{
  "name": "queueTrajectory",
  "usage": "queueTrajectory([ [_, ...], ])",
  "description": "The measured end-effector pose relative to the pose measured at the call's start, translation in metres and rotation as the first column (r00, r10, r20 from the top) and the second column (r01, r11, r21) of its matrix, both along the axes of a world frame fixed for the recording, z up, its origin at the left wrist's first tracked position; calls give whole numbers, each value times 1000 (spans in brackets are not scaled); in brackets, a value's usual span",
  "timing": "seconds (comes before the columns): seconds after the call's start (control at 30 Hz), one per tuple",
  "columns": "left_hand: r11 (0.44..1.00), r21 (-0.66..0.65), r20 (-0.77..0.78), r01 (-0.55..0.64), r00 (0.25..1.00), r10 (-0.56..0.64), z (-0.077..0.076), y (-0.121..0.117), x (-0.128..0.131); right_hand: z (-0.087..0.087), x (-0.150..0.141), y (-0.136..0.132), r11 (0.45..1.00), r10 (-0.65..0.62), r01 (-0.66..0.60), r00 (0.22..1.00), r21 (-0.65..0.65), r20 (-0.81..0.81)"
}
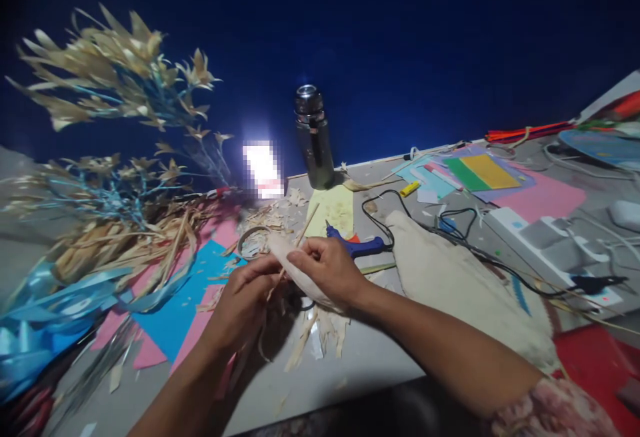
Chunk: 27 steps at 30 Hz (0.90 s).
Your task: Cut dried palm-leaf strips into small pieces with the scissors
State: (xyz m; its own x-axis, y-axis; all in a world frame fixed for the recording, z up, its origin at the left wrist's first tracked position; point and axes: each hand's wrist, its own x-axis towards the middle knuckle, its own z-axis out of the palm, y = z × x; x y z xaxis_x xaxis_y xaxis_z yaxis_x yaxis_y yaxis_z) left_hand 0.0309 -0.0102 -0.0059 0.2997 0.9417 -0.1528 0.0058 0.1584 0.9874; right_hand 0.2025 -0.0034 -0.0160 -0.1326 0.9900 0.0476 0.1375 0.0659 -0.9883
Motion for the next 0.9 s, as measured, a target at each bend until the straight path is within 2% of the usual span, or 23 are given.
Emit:
queueTrajectory([
  [0.07,998,-56,64,-36,997,40,-6,-4,0,-4,-1,1,1000,14,-13,999,-11,52],
  [0.23,974,-176,153,-140,974,167,-13,-6,4,-2,4,-1,986,65,-94,977,140,201],
  [0.33,963,-182,207,-197,950,234,-14,-3,9,-3,5,-1,974,61,-112,967,195,248],
  [0.53,988,-110,-30,-107,994,105,-21,-4,7,-5,8,3,971,20,-100,940,219,341],
  [0.6,989,-103,3,-109,994,110,-22,-5,8,-4,9,4,975,4,-74,947,208,321],
  [0.7,972,-203,173,-120,972,157,-18,-4,10,-2,8,4,980,9,-59,966,189,258],
  [0.8,945,-313,271,-93,945,183,-10,-2,13,3,7,0,991,110,-118,987,70,114],
  [0.9,938,-340,306,-68,935,179,-6,-2,13,7,7,-3,978,201,-202,979,-57,-24],
])
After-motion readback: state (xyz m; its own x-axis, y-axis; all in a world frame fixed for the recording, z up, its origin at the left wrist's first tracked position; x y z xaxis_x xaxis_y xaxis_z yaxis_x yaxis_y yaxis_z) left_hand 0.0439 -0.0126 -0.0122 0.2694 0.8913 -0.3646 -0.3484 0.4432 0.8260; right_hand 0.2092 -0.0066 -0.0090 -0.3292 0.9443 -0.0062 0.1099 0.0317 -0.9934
